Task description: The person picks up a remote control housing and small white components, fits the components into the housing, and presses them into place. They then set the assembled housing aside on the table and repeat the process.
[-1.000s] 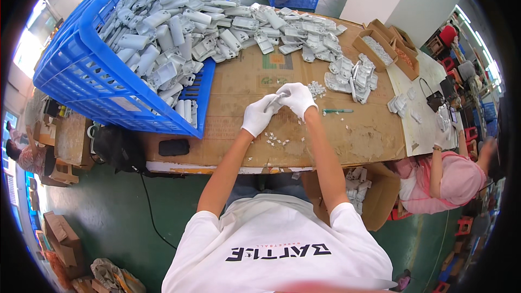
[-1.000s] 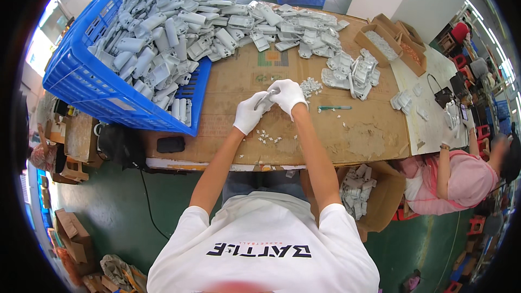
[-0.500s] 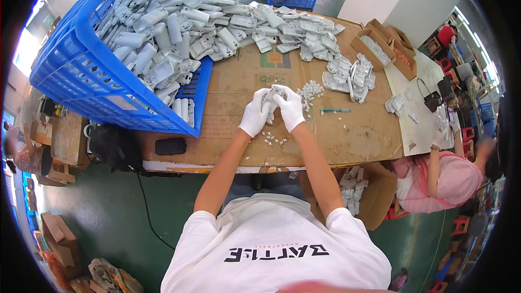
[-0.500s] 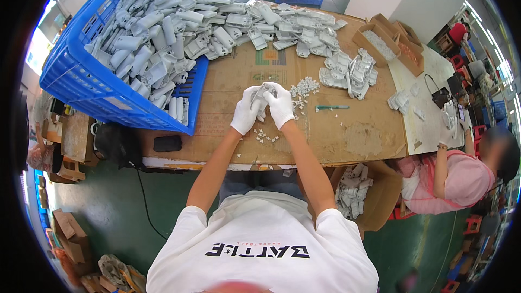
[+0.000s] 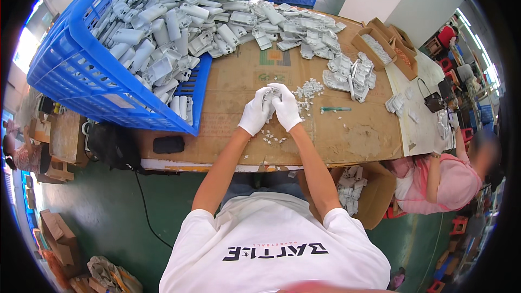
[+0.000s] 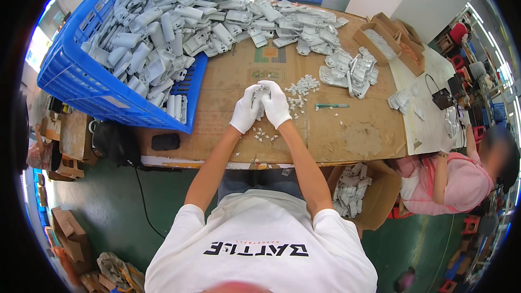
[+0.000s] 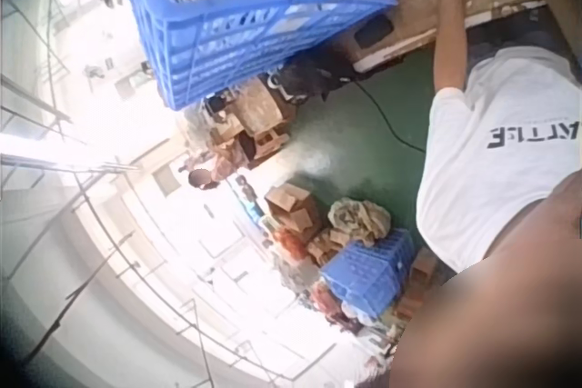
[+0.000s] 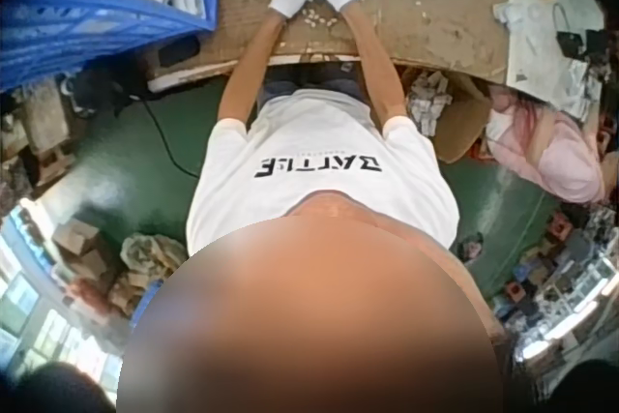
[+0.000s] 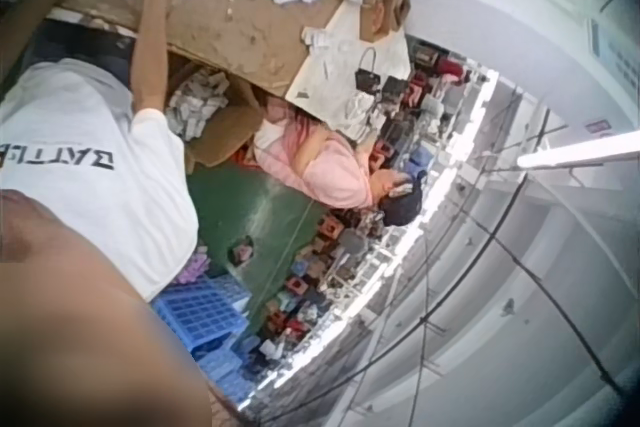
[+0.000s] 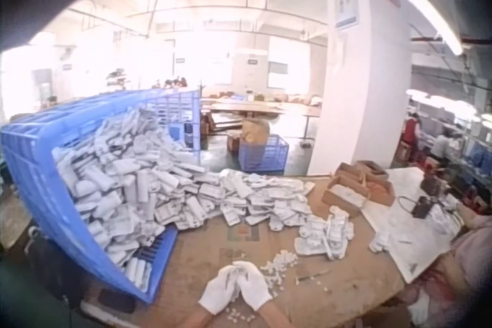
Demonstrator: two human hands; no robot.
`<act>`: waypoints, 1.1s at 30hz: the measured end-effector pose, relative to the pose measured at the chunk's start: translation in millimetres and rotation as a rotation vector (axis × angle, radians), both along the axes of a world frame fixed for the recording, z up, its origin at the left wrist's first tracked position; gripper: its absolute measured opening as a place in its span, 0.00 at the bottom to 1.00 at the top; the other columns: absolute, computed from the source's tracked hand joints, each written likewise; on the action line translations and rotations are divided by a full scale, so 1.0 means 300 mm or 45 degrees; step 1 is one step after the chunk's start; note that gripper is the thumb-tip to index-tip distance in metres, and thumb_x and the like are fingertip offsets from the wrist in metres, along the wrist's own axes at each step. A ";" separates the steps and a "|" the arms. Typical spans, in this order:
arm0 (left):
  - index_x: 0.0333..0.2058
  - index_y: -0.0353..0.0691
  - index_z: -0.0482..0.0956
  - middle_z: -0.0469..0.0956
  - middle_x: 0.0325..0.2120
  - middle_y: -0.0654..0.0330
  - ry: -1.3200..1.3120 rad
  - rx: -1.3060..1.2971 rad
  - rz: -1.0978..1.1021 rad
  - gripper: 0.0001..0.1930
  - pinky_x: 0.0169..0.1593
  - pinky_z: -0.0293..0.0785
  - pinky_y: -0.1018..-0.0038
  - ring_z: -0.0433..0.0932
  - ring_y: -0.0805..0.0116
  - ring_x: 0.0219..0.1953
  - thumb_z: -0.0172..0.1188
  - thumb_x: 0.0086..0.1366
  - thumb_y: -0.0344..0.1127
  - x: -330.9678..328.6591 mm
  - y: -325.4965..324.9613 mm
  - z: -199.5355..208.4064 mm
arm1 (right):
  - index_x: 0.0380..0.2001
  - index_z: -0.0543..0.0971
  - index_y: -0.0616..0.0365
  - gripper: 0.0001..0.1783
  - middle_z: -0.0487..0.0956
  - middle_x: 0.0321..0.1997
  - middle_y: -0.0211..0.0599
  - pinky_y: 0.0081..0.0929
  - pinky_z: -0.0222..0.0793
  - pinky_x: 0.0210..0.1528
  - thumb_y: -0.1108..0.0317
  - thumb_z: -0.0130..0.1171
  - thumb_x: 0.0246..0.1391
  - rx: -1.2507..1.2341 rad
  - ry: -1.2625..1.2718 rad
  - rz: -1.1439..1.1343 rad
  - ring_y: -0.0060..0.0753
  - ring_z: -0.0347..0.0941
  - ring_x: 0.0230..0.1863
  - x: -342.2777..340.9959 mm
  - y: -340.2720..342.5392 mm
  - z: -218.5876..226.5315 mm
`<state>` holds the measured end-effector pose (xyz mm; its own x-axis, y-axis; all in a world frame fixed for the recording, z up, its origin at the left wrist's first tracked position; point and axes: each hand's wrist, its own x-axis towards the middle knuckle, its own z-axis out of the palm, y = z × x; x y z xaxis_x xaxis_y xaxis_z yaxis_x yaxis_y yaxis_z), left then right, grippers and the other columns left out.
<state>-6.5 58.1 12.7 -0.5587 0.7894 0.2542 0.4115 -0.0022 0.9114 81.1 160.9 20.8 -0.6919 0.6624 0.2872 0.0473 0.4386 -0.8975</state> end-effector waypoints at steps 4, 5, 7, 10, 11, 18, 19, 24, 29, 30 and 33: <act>0.56 0.46 0.64 0.80 0.27 0.46 -0.021 -0.031 -0.011 0.17 0.27 0.78 0.61 0.82 0.54 0.24 0.49 0.70 0.32 0.003 -0.010 0.003 | 0.49 0.76 0.63 0.24 0.81 0.45 0.42 0.28 0.70 0.53 0.81 0.46 0.47 -0.096 -0.001 -0.005 0.32 0.77 0.47 -0.005 -0.007 0.011; 0.56 0.46 0.64 0.80 0.29 0.45 0.022 -0.008 0.014 0.18 0.28 0.78 0.60 0.82 0.52 0.25 0.49 0.69 0.31 -0.001 -0.009 -0.003 | 0.49 0.76 0.63 0.23 0.81 0.45 0.42 0.27 0.70 0.52 0.81 0.47 0.47 -0.087 -0.003 -0.020 0.31 0.77 0.47 -0.005 -0.011 0.018; 0.56 0.46 0.65 0.80 0.30 0.44 0.065 0.014 0.043 0.18 0.29 0.78 0.59 0.82 0.51 0.26 0.49 0.68 0.30 -0.008 -0.008 -0.017 | 0.48 0.77 0.63 0.22 0.81 0.45 0.42 0.27 0.71 0.52 0.81 0.48 0.47 -0.079 -0.006 -0.031 0.31 0.77 0.47 -0.003 -0.023 0.028; 0.56 0.45 0.65 0.80 0.33 0.42 0.078 0.057 0.093 0.18 0.31 0.78 0.58 0.82 0.48 0.28 0.48 0.68 0.30 -0.013 -0.001 -0.034 | 0.47 0.78 0.63 0.21 0.82 0.43 0.41 0.26 0.71 0.52 0.81 0.49 0.48 -0.087 0.113 -0.037 0.30 0.77 0.46 0.001 -0.029 0.039; 0.56 0.46 0.66 0.80 0.34 0.43 0.098 0.063 0.085 0.18 0.31 0.79 0.59 0.82 0.50 0.28 0.48 0.68 0.30 -0.010 0.000 -0.032 | 0.47 0.78 0.63 0.20 0.82 0.43 0.40 0.26 0.71 0.51 0.81 0.49 0.48 -0.094 0.090 -0.053 0.30 0.77 0.46 0.006 -0.027 0.039; 0.57 0.47 0.67 0.81 0.36 0.46 0.068 0.103 0.101 0.18 0.29 0.81 0.65 0.84 0.57 0.27 0.48 0.69 0.30 0.006 -0.016 0.002 | 0.45 0.78 0.64 0.18 0.82 0.42 0.37 0.27 0.71 0.50 0.80 0.51 0.50 -0.292 0.086 -0.025 0.28 0.77 0.45 -0.004 -0.020 0.020; 0.57 0.47 0.67 0.81 0.36 0.46 0.066 0.103 0.103 0.18 0.29 0.81 0.65 0.84 0.57 0.27 0.48 0.69 0.30 0.009 -0.018 0.005 | 0.45 0.78 0.64 0.18 0.82 0.42 0.37 0.27 0.71 0.50 0.80 0.51 0.50 -0.292 0.084 -0.023 0.28 0.77 0.45 0.001 -0.021 0.017; 0.56 0.47 0.68 0.81 0.37 0.46 0.048 0.084 0.118 0.17 0.29 0.81 0.63 0.83 0.54 0.28 0.48 0.69 0.30 0.013 -0.022 0.002 | 0.49 0.77 0.64 0.20 0.80 0.45 0.36 0.26 0.70 0.53 0.79 0.51 0.50 -0.185 0.135 -0.046 0.26 0.75 0.47 0.018 -0.045 0.047; 0.55 0.47 0.68 0.80 0.39 0.45 0.100 0.089 0.160 0.17 0.31 0.81 0.62 0.84 0.52 0.31 0.49 0.69 0.31 0.015 -0.015 0.008 | 0.51 0.76 0.66 0.21 0.79 0.47 0.35 0.25 0.69 0.52 0.78 0.51 0.51 -0.585 0.387 0.109 0.27 0.74 0.48 0.032 -0.010 -0.014; 0.55 0.47 0.69 0.80 0.40 0.45 0.142 0.066 0.155 0.17 0.33 0.81 0.61 0.83 0.51 0.32 0.49 0.69 0.31 0.015 -0.015 0.010 | 0.50 0.75 0.66 0.20 0.79 0.47 0.34 0.24 0.70 0.52 0.78 0.52 0.52 -0.637 0.399 0.122 0.27 0.74 0.48 0.034 -0.008 -0.018; 0.55 0.47 0.69 0.80 0.41 0.46 0.130 0.041 0.141 0.17 0.37 0.80 0.59 0.82 0.48 0.36 0.50 0.69 0.32 0.003 -0.007 -0.006 | 0.48 0.77 0.65 0.17 0.80 0.44 0.33 0.21 0.69 0.49 0.77 0.53 0.54 -0.693 0.365 0.066 0.23 0.74 0.45 0.019 -0.006 -0.022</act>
<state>-5.5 55.9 11.0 -0.6122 0.7147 0.3382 0.5012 0.0200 0.8651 86.7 159.1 14.3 -0.6723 0.7340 0.0966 -0.2383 -0.0909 -0.9669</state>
